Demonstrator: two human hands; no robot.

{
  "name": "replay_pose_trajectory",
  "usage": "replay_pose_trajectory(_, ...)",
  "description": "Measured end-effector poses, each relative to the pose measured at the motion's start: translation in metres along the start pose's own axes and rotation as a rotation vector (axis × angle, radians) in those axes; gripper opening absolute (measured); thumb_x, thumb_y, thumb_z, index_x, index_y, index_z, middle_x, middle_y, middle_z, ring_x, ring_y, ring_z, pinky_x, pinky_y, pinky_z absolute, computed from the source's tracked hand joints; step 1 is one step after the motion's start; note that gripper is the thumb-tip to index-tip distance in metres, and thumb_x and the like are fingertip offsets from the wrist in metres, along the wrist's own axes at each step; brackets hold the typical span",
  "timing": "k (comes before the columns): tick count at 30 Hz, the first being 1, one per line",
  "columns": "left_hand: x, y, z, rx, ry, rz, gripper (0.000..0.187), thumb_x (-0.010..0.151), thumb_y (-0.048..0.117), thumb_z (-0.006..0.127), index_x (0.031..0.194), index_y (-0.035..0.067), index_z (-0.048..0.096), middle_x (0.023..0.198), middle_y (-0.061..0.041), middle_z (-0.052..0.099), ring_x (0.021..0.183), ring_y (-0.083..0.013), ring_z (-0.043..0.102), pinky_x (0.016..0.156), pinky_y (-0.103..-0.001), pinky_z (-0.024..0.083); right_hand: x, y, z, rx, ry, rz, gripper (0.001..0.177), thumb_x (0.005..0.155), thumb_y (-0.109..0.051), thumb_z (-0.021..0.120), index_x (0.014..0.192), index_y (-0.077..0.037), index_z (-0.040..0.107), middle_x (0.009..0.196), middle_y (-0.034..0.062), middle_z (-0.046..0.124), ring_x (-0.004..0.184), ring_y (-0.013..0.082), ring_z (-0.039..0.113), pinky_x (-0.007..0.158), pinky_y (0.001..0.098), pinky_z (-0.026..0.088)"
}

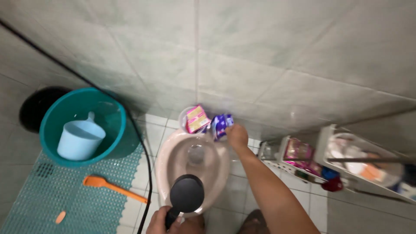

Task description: Organizing items on a plastic bathroom shelf and using a bidet sprayer to rinse surfaces.

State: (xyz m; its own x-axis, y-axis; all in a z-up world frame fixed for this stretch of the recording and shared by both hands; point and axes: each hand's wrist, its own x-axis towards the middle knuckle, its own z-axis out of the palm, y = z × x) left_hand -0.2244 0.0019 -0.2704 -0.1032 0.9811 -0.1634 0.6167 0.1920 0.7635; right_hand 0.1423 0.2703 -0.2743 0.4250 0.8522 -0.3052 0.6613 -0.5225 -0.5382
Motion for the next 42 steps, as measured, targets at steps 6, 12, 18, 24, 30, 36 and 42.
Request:
replay_pose_trajectory(6, 0.003, 0.057, -0.016, 0.137, -0.192, 0.002, 0.057, 0.068, 0.035, 0.089, 0.118, 0.016, 0.068, 0.094, -0.015, 0.071, 0.091, -0.0323, 0.074, 0.082, -0.039, 0.058, -0.047, 0.038, -0.086, -0.217, 0.13, -0.475, 0.02, 0.084, -0.021, 0.071, 0.08, -0.002, 0.068, 0.093, 0.0195, 0.066, 0.098, 0.0408, 0.062, 0.089, 0.0535, 0.049)
replay_pose_trajectory(12, 0.002, 0.107, -0.029, 0.129, -0.343, 0.158, 0.045, 0.07, 0.032, 0.088, 0.108, 0.016, 0.071, 0.092, -0.016, 0.072, 0.09, -0.0337, 0.074, 0.081, -0.042, 0.058, -0.183, 0.005, -0.278, -0.157, 0.004, -0.348, 0.029, 0.078, -0.015, 0.07, 0.099, -0.002, 0.056, 0.112, 0.0163, 0.053, 0.099, 0.0404, 0.06, 0.079, 0.0529, 0.05)
replay_pose_trajectory(18, 0.008, 0.153, -0.02, 0.112, -0.464, 0.22, 0.048, 0.067, 0.032, 0.09, 0.106, 0.013, 0.07, 0.088, -0.015, 0.075, 0.082, -0.0299, 0.076, 0.08, -0.041, 0.059, -0.302, 0.017, -0.452, -0.07, 0.02, -0.215, 0.02, 0.083, -0.015, 0.068, 0.096, -0.007, 0.055, 0.11, 0.0132, 0.055, 0.093, 0.0399, 0.062, 0.075, 0.0522, 0.049)
replay_pose_trajectory(24, -0.007, 0.26, -0.006, 0.188, -0.503, 0.29, 0.051, 0.068, 0.033, 0.089, 0.111, 0.014, 0.069, 0.099, -0.017, 0.073, 0.093, -0.0322, 0.073, 0.084, -0.042, 0.057, -0.367, 0.073, -0.582, -0.022, 0.417, -0.354, 0.018, 0.081, -0.005, 0.066, 0.095, -0.004, 0.055, 0.099, 0.0156, 0.058, 0.085, 0.0314, 0.061, 0.071, 0.0409, 0.053)
replay_pose_trajectory(30, -0.031, 0.325, 0.008, 0.167, -0.435, 0.358, 0.053, 0.068, 0.031, 0.087, 0.114, 0.013, 0.067, 0.106, -0.015, 0.071, 0.101, -0.034, 0.07, 0.086, -0.044, 0.055, -0.373, 0.092, -0.684, -0.04, 0.686, -0.22, 0.01, 0.09, 0.0, 0.061, 0.097, -0.002, 0.053, 0.105, 0.0157, 0.062, 0.087, 0.0318, 0.062, 0.075, 0.0381, 0.052)
replay_pose_trajectory(36, -0.039, 0.327, 0.022, 0.156, -0.486, 0.273, 0.05, 0.07, 0.03, 0.086, 0.113, 0.014, 0.067, 0.101, -0.014, 0.071, 0.096, -0.0317, 0.072, 0.085, -0.042, 0.057, -0.301, 0.141, -0.704, -0.096, 0.756, -0.3, 0.011, 0.091, 0.0, 0.06, 0.1, 0.0, 0.053, 0.107, 0.0199, 0.06, 0.096, 0.0399, 0.061, 0.085, 0.0446, 0.05)
replay_pose_trajectory(42, -0.047, 0.358, 0.009, 0.192, -0.495, 0.255, 0.046, 0.073, 0.031, 0.086, 0.112, 0.014, 0.068, 0.103, -0.014, 0.071, 0.098, -0.0332, 0.071, 0.084, -0.043, 0.056, -0.265, 0.175, -0.694, -0.216, 0.596, -0.165, 0.017, 0.091, -0.006, 0.063, 0.104, 0.0, 0.053, 0.112, 0.0233, 0.056, 0.098, 0.0459, 0.059, 0.085, 0.0504, 0.049)
